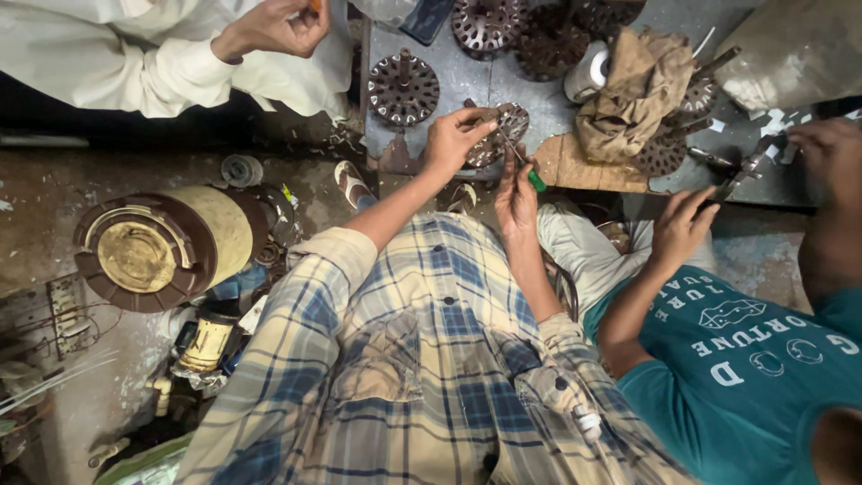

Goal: The person uses a screwdriver to adjust or clean a circular motor component on a cluttered workbench. They wipe the part with a cloth and continue manipulating it while another person works nearby.

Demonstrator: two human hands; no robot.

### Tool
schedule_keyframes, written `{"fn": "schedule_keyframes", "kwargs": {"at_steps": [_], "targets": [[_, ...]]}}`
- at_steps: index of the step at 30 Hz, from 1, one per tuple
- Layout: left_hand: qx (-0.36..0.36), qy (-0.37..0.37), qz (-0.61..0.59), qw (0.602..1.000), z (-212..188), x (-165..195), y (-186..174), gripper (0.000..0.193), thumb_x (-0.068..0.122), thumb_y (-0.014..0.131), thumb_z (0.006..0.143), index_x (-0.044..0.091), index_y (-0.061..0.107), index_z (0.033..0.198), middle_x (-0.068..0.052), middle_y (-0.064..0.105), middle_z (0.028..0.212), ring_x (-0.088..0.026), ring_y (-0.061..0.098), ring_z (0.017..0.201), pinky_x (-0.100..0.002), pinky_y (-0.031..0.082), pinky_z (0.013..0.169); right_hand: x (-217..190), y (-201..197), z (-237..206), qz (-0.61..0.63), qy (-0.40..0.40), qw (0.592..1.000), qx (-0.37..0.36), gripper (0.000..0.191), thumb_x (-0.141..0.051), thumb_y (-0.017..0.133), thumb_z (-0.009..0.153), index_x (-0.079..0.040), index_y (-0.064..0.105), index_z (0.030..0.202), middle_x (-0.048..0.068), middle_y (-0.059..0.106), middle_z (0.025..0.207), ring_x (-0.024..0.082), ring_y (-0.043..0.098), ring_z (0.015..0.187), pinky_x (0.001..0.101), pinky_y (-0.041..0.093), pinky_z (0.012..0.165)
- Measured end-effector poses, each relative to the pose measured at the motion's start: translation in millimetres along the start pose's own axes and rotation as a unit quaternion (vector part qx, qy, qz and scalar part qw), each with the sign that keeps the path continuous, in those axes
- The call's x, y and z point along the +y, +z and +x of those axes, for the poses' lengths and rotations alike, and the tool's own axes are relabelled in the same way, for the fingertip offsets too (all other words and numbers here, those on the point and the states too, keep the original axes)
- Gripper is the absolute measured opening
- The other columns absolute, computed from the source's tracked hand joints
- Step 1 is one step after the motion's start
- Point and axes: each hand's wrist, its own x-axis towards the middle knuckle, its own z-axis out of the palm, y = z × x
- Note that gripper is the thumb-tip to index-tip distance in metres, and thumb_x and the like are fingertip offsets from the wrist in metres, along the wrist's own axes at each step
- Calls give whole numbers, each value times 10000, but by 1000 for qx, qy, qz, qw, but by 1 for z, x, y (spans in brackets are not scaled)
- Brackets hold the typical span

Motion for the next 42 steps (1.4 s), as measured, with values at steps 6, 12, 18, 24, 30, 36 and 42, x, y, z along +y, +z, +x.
{"fn": "schedule_keyframes", "kwargs": {"at_steps": [6,12,18,24,30,36,42], "targets": [[-5,10,-30,999,6,-8,3,356,224,846,837,24,776,1122,-68,815,946,-89,749,832,-238,578,694,0,-2,6,-5,9,1000,22,245,-185,644,1021,-122,612,1256,69,581,1476,226,571,1385,243,581,1023],[-14,28,-107,994,8,-14,6,395,121,854,844,-18,717,1187,-88,789,1059,-129,747,953,-265,606,825,-9,-4,-5,-213,-98,972,29,311,-223,676,1022,-83,576,1281,151,605,1425,290,620,1318,273,573,866],[-41,54,-158,985,6,-14,5,438,56,826,856,-29,663,1253,-102,753,1144,-149,724,1043,-280,604,908,-7,15,-18,-284,-135,946,82,250,-197,662,1025,-82,580,1231,130,637,1392,298,638,1296,369,592,951],[-25,54,-86,994,2,-11,1,389,76,809,876,-15,703,1239,-86,779,1115,-132,741,1013,-263,602,869,-25,62,7,-588,-277,759,-20,166,-158,672,1065,-17,671,1154,141,718,1128,246,693,1039,369,576,937],[-2,24,-29,999,1,-8,5,352,100,812,876,1,741,1206,-84,801,1059,-128,757,953,-257,592,816,-64,103,10,-811,-208,546,-10,240,-193,678,1091,35,613,1053,172,718,879,229,660,785,377,523,733],[-45,52,-139,988,5,-12,2,393,69,787,899,-9,684,1271,-96,768,1123,-149,730,1003,-280,600,857,-66,79,-6,-502,-184,844,-38,200,-195,599,1088,2,579,1118,138,724,1022,197,736,884,351,637,820],[-46,39,-96,994,0,-11,-6,390,48,771,907,-2,677,1282,-91,778,1127,-152,751,1008,-273,608,858,-34,47,23,-446,-231,864,7,194,-184,611,1067,2,583,1114,133,721,1005,216,746,857,365,644,808]]}}
